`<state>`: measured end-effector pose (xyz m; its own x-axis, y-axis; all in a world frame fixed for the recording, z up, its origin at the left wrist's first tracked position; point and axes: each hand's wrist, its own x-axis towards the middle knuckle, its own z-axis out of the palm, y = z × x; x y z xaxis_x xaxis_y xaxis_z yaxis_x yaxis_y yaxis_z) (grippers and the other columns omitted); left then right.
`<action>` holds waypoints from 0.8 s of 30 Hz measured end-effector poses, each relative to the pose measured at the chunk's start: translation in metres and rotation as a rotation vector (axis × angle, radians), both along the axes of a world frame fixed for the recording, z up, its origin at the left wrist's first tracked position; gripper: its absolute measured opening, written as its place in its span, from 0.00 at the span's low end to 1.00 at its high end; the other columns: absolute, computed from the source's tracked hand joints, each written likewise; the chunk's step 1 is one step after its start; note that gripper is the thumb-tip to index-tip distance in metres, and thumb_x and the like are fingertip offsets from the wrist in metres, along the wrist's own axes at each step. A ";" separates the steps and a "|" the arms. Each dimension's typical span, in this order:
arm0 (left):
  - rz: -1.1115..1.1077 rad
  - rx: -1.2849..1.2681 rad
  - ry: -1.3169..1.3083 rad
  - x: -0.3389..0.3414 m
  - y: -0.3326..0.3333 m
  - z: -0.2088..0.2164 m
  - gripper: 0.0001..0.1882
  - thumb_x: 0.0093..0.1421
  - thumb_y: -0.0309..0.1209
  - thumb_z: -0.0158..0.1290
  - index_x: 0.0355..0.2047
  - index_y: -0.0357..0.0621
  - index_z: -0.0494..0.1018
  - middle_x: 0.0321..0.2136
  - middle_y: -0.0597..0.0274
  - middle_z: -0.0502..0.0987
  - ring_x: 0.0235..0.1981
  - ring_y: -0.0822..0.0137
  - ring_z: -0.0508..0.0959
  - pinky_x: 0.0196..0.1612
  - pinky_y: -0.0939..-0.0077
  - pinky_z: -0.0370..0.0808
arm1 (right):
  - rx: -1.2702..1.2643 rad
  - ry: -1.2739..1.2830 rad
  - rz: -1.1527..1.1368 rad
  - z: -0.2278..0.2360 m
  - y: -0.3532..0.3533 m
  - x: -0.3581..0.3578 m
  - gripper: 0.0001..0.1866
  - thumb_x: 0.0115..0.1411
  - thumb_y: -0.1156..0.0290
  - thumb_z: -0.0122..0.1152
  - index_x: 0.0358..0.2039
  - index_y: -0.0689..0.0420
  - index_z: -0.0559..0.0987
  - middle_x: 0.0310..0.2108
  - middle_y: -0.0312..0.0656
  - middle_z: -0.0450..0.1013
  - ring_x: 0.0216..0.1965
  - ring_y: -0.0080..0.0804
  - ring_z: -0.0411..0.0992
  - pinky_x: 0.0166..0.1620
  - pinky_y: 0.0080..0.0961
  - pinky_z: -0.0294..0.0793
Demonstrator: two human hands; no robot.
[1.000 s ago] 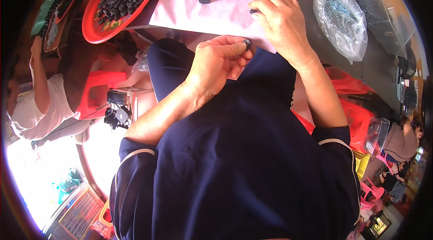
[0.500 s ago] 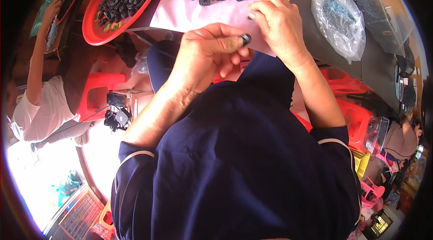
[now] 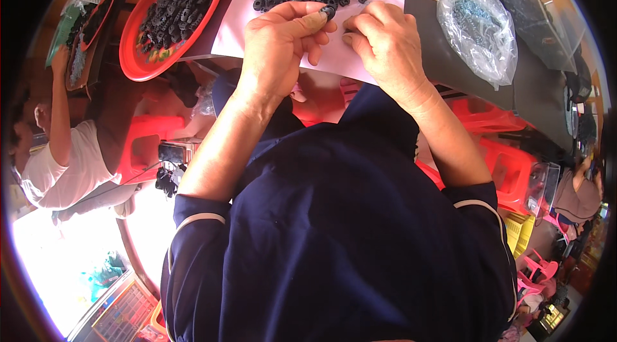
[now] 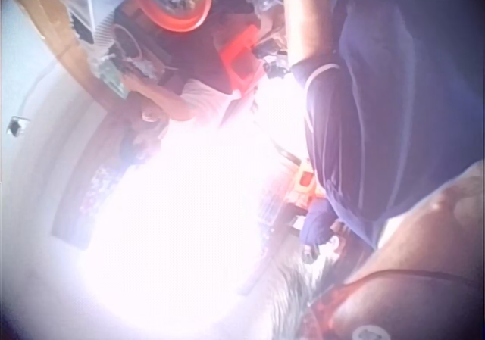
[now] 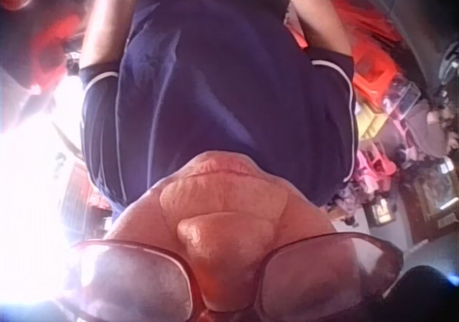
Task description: The person assembles plastic clips by taking plastic components and small metal springs from the table and fitting the springs into the plastic pieces by hand.
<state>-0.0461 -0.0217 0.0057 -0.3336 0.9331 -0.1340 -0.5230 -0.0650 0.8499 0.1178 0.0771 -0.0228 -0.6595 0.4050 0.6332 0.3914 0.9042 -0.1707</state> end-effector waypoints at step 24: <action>-0.014 -0.022 0.084 0.013 0.017 -0.002 0.07 0.64 0.23 0.55 0.41 0.32 0.76 0.30 0.56 0.81 0.26 0.74 0.77 0.25 0.83 0.72 | -1.010 0.365 0.226 0.044 0.016 -0.001 0.07 0.59 0.72 0.64 0.35 0.63 0.79 0.32 0.36 0.78 0.38 0.20 0.73 0.45 0.20 0.71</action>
